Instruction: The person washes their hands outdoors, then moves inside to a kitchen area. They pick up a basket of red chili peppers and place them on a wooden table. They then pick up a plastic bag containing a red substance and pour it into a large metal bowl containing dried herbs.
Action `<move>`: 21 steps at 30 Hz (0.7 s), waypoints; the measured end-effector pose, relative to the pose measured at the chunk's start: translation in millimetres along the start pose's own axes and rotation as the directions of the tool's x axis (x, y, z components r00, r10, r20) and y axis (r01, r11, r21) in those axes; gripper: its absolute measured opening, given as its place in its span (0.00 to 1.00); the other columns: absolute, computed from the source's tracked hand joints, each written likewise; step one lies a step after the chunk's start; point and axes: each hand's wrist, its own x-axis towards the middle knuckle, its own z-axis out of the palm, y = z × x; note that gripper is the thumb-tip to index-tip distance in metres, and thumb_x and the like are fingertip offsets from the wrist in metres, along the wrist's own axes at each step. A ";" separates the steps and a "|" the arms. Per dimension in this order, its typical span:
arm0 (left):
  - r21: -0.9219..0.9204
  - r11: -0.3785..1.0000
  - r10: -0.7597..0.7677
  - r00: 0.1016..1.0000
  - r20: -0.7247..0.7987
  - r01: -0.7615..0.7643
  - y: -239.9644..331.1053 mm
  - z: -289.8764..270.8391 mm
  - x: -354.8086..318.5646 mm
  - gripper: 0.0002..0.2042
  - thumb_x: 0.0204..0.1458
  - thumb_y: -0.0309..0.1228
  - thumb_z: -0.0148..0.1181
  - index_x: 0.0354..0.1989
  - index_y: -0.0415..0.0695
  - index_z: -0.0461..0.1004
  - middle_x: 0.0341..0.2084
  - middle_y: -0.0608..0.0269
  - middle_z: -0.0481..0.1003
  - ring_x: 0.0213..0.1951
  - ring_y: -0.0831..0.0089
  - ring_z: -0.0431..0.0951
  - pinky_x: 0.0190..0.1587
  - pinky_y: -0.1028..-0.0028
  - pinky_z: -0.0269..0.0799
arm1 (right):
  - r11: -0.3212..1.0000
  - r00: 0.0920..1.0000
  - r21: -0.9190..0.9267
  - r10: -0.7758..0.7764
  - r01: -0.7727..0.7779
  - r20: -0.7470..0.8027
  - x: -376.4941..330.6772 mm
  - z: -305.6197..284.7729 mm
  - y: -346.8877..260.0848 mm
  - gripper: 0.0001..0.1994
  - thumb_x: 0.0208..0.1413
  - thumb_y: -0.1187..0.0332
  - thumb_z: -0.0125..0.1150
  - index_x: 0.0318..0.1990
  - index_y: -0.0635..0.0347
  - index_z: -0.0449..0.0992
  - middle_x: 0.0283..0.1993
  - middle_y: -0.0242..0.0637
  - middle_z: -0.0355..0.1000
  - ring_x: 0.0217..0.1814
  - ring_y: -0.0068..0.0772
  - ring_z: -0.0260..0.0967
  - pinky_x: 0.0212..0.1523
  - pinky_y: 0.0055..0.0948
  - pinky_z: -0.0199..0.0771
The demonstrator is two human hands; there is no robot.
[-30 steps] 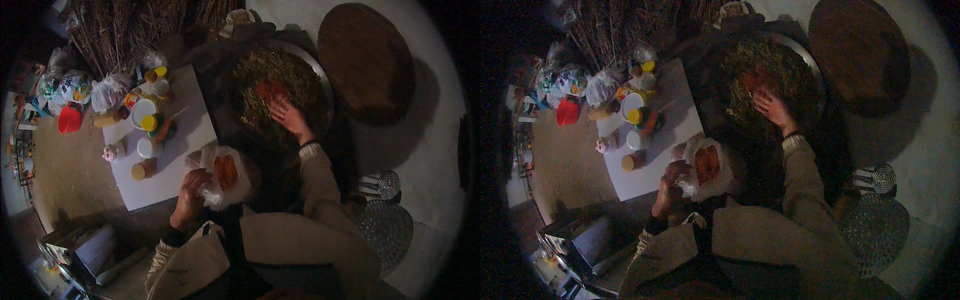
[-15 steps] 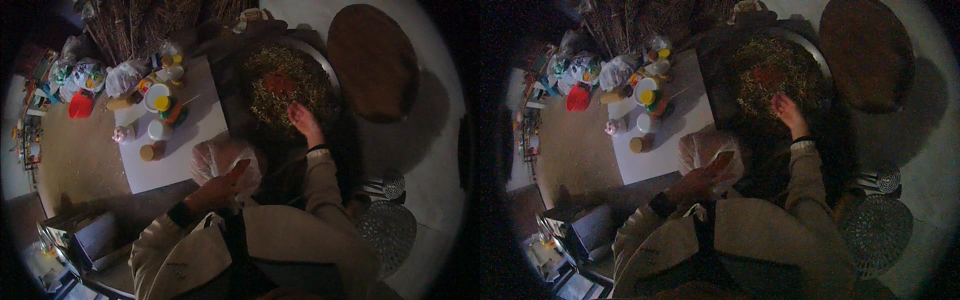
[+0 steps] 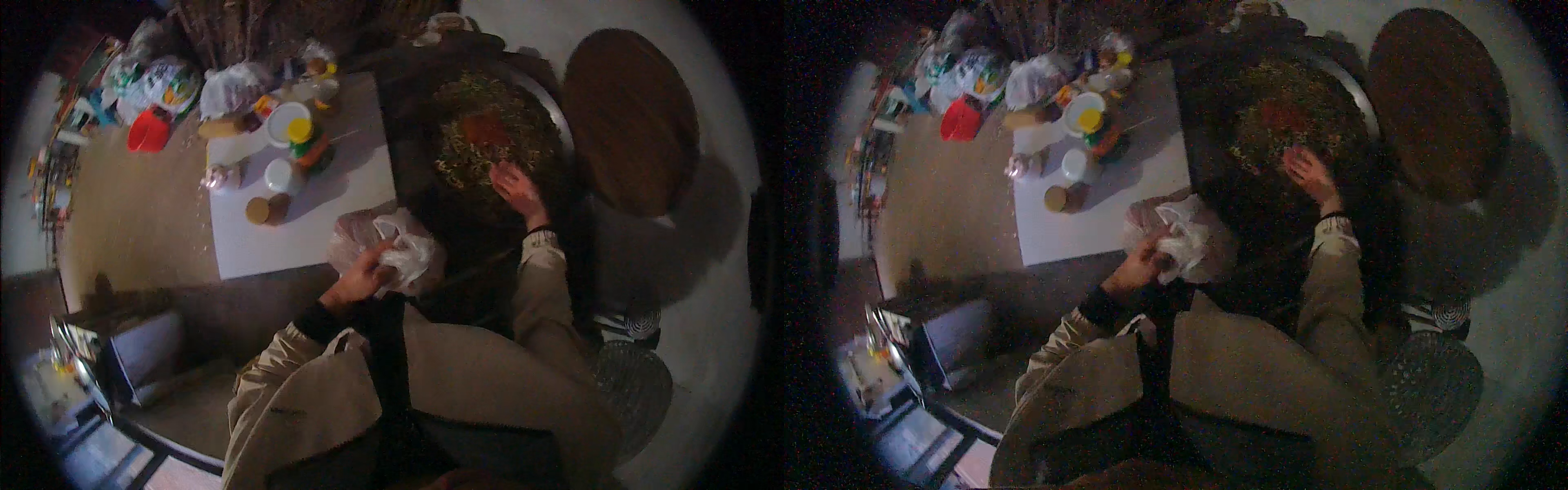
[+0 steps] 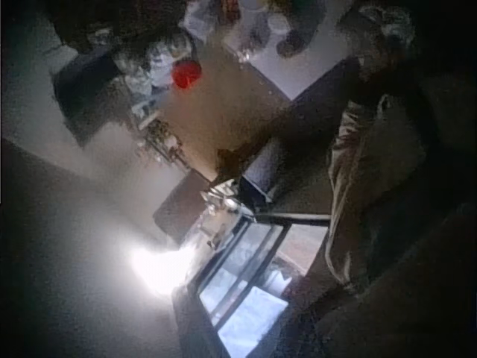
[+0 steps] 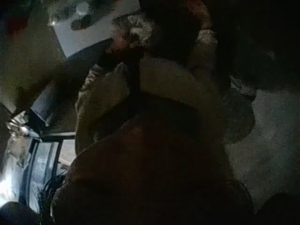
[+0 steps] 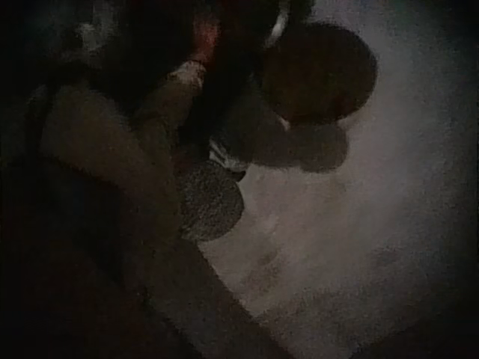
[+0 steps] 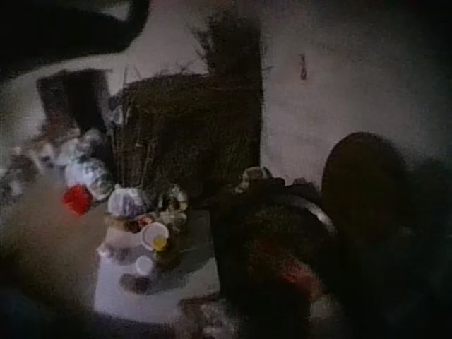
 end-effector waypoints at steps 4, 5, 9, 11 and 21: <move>-0.076 0.997 -0.031 0.954 -0.299 0.008 24.3 -3.2 -54.7 0.25 0.60 0.26 0.44 0.67 0.41 0.55 0.57 0.57 0.66 0.57 0.67 0.67 0.59 0.67 0.64 | 0.921 0.995 -0.391 -0.040 -0.001 -0.096 -6.4 -3.6 1.7 0.23 0.62 0.58 0.57 0.60 0.59 0.70 0.54 0.37 0.73 0.59 0.36 0.69 0.63 0.41 0.65; -0.139 0.984 0.060 0.941 -0.333 -0.112 25.8 -6.1 -68.3 0.25 0.60 0.26 0.43 0.68 0.41 0.55 0.58 0.57 0.66 0.57 0.67 0.67 0.59 0.68 0.64 | 0.979 0.995 -0.181 -0.087 0.095 0.053 -6.4 -6.2 5.1 0.21 0.61 0.57 0.58 0.58 0.59 0.72 0.53 0.37 0.74 0.56 0.36 0.70 0.61 0.40 0.67; -0.278 0.931 0.081 0.875 -0.477 -0.238 30.0 -21.8 -136.0 0.27 0.58 0.25 0.44 0.69 0.42 0.53 0.60 0.58 0.65 0.59 0.67 0.66 0.61 0.66 0.63 | 0.813 0.974 -0.536 -0.181 0.227 0.139 -0.7 -11.6 16.3 0.14 0.62 0.59 0.57 0.48 0.59 0.76 0.42 0.35 0.76 0.45 0.31 0.73 0.49 0.34 0.72; -0.231 0.918 0.175 0.851 -0.494 -0.323 27.0 -27.4 -172.0 0.27 0.59 0.26 0.46 0.69 0.42 0.53 0.60 0.58 0.65 0.60 0.67 0.65 0.61 0.64 0.63 | 0.675 0.949 -0.688 -0.309 0.265 0.063 -1.2 5.0 28.0 0.13 0.62 0.60 0.56 0.45 0.60 0.77 0.39 0.36 0.77 0.43 0.30 0.74 0.47 0.32 0.73; 0.065 0.836 0.229 0.239 -0.944 -0.544 18.9 -71.2 -318.6 0.24 0.60 0.32 0.52 0.63 0.37 0.61 0.55 0.59 0.70 0.53 0.67 0.73 0.56 0.67 0.69 | 0.695 0.577 -0.680 0.662 -0.233 0.479 -66.0 296.8 139.8 0.14 0.66 0.62 0.51 0.46 0.65 0.76 0.46 0.38 0.76 0.47 0.32 0.75 0.52 0.30 0.74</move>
